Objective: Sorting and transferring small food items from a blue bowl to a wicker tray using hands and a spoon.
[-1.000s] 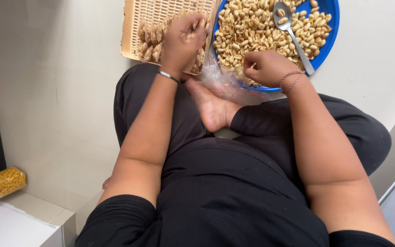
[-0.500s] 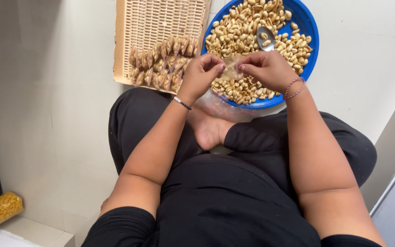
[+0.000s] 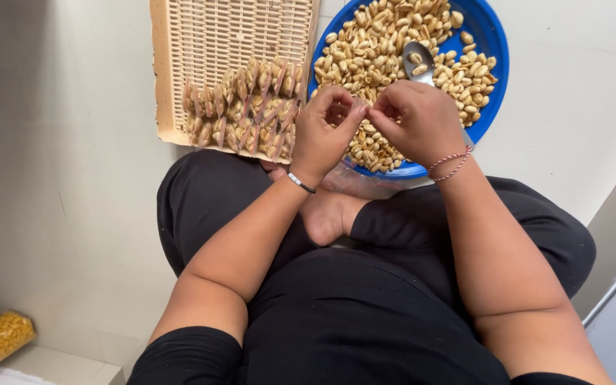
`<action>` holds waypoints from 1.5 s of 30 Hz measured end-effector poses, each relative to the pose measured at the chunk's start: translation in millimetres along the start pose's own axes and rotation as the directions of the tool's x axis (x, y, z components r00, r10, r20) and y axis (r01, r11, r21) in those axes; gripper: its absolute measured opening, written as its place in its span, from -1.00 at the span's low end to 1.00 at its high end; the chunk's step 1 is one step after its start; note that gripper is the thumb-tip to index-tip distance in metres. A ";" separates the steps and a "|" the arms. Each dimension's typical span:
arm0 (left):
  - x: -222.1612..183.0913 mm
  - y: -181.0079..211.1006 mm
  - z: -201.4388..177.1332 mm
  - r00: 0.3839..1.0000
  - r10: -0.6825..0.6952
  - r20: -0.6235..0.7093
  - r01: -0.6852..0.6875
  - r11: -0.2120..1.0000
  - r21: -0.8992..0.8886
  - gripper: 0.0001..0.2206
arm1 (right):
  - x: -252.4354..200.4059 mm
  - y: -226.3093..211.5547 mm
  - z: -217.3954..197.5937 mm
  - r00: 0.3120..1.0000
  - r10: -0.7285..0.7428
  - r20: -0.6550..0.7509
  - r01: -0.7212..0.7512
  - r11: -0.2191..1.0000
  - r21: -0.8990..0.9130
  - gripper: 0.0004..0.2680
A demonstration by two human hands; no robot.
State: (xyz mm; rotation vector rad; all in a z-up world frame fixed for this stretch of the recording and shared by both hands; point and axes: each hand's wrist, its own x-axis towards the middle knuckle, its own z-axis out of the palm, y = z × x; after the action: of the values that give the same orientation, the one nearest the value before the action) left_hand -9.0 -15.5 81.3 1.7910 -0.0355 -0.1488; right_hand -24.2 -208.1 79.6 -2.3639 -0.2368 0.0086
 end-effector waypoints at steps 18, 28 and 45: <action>11.9 25.4 -24.5 0.902 0.296 0.315 -0.415 0.797 0.439 -0.72 | -0.7 -16.1 -14.3 1.000 0.023 0.009 -0.024 0.998 0.060 -0.91; -6.5 -17.5 3.1 0.928 0.226 0.297 -0.367 0.408 0.836 -0.22 | -1.8 -27.8 -16.7 0.998 0.032 -0.063 -0.029 0.998 0.050 -0.87; -7.1 -12.3 7.4 0.927 0.308 0.212 -0.374 0.744 0.554 -0.59 | -1.1 -47.5 -15.8 0.998 -0.006 -0.067 0.024 0.963 0.268 -0.92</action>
State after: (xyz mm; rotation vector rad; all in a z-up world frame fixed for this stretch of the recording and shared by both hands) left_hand -17.7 -19.2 68.3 2.3603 -0.5435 0.0432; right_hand -32.1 -185.8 123.8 -2.0882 -0.2076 -0.0419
